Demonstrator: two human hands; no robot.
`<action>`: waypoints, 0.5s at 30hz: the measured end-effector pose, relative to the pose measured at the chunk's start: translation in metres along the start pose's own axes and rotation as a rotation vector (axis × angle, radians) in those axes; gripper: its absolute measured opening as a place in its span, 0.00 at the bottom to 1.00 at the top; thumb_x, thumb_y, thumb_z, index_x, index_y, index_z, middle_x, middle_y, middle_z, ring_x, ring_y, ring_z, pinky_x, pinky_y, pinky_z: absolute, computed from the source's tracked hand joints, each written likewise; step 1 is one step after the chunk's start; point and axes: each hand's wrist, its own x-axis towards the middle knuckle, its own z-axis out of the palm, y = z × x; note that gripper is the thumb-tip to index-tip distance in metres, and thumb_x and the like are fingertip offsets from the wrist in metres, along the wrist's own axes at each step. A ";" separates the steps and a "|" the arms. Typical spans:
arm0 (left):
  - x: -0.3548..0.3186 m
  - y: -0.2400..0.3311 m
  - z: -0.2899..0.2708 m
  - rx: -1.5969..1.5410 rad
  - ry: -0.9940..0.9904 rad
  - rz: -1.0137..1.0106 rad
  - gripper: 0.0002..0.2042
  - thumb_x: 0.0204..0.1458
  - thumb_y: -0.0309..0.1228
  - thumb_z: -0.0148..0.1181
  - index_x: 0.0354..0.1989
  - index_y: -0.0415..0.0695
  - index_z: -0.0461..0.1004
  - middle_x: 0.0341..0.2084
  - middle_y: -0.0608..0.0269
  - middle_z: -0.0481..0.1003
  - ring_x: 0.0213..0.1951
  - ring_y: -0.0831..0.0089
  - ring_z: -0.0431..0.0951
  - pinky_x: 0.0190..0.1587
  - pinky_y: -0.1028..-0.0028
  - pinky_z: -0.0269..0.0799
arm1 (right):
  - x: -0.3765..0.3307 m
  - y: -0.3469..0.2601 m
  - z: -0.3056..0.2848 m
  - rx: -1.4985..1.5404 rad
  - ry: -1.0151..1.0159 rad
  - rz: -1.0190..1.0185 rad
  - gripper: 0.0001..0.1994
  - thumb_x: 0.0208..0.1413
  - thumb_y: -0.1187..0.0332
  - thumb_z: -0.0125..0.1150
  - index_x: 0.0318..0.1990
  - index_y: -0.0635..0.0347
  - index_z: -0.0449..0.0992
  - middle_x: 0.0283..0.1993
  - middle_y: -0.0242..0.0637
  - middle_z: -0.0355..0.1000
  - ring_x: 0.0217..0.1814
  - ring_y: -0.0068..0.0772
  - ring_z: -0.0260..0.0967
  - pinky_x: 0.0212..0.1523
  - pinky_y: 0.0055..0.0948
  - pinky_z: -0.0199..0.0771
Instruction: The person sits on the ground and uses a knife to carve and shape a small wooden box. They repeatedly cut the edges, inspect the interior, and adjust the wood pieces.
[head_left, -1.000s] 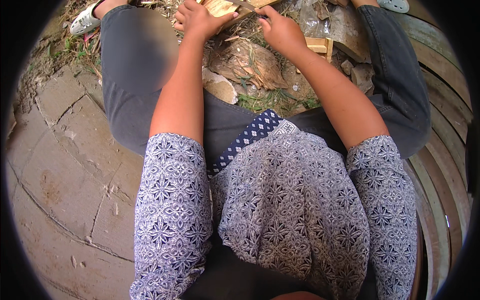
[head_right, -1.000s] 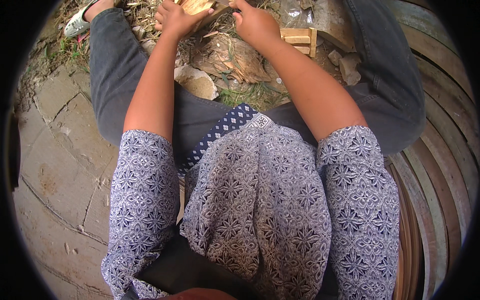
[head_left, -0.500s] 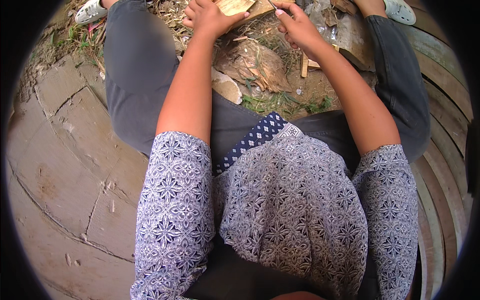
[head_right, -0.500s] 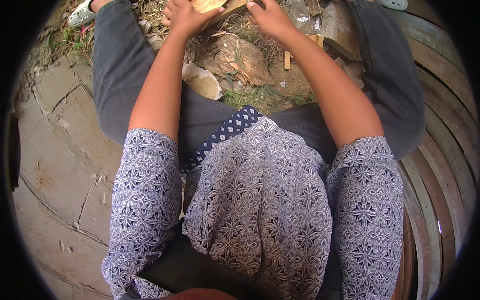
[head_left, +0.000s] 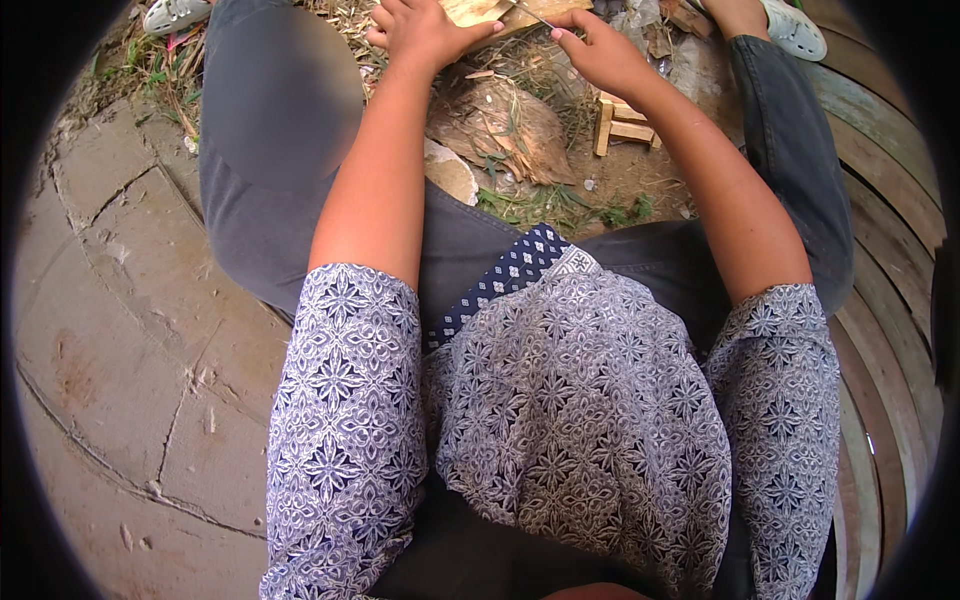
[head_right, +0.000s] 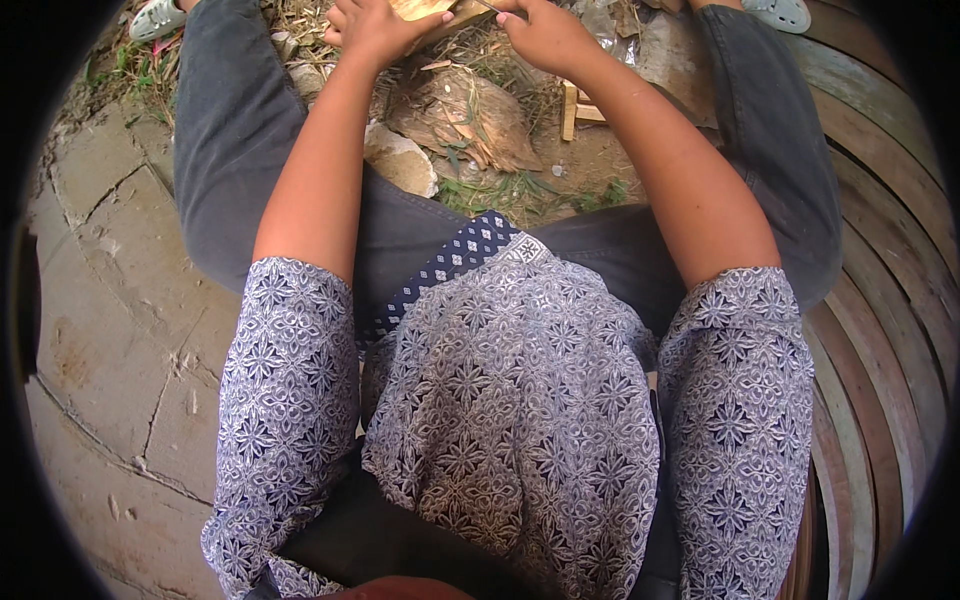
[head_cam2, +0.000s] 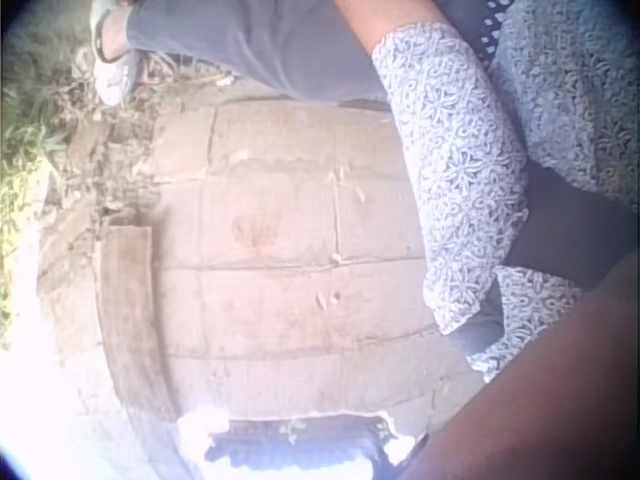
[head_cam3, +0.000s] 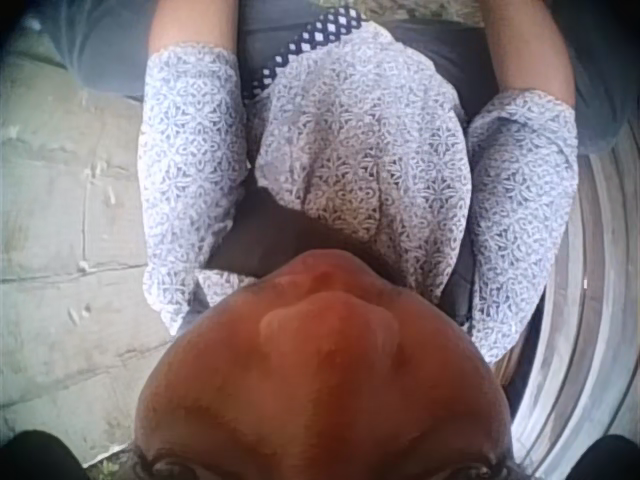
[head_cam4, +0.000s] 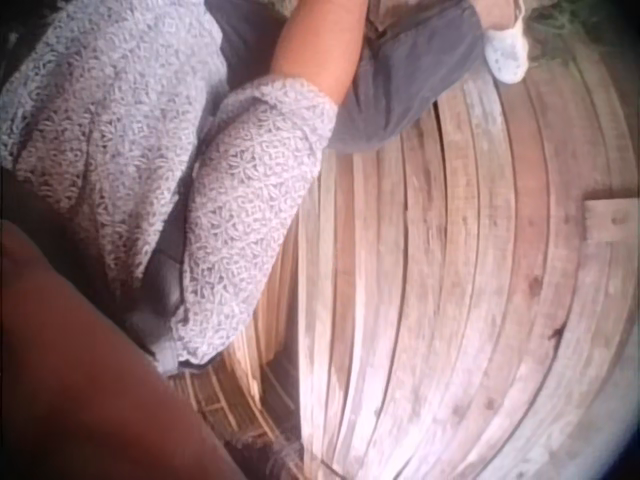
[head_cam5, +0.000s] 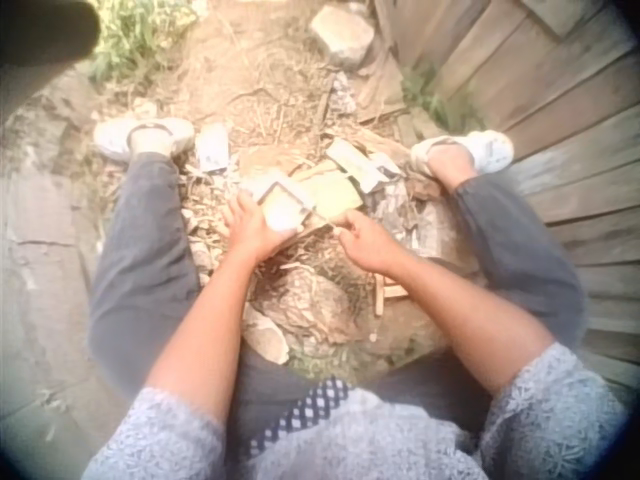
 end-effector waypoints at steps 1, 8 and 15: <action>-0.001 0.000 -0.001 -0.003 -0.003 0.002 0.64 0.27 0.58 0.79 0.71 0.35 0.48 0.67 0.40 0.57 0.71 0.44 0.51 0.71 0.46 0.45 | 0.001 -0.002 -0.001 -0.014 -0.010 0.011 0.14 0.65 0.66 0.56 0.51 0.67 0.74 0.46 0.50 0.79 0.48 0.40 0.77 0.51 0.37 0.75; 0.000 0.003 0.002 0.003 -0.007 0.002 0.64 0.28 0.56 0.80 0.71 0.35 0.48 0.66 0.41 0.57 0.71 0.45 0.52 0.71 0.48 0.46 | 0.006 -0.009 -0.001 -0.132 0.003 0.012 0.14 0.63 0.65 0.56 0.50 0.66 0.75 0.48 0.54 0.78 0.52 0.50 0.76 0.54 0.41 0.73; 0.004 0.003 0.004 -0.004 -0.021 0.006 0.63 0.29 0.56 0.80 0.71 0.35 0.48 0.67 0.40 0.56 0.71 0.44 0.51 0.71 0.48 0.46 | 0.004 0.015 0.021 -0.395 0.211 -0.155 0.17 0.65 0.56 0.57 0.59 0.42 0.73 0.30 0.38 0.78 0.30 0.42 0.77 0.34 0.41 0.75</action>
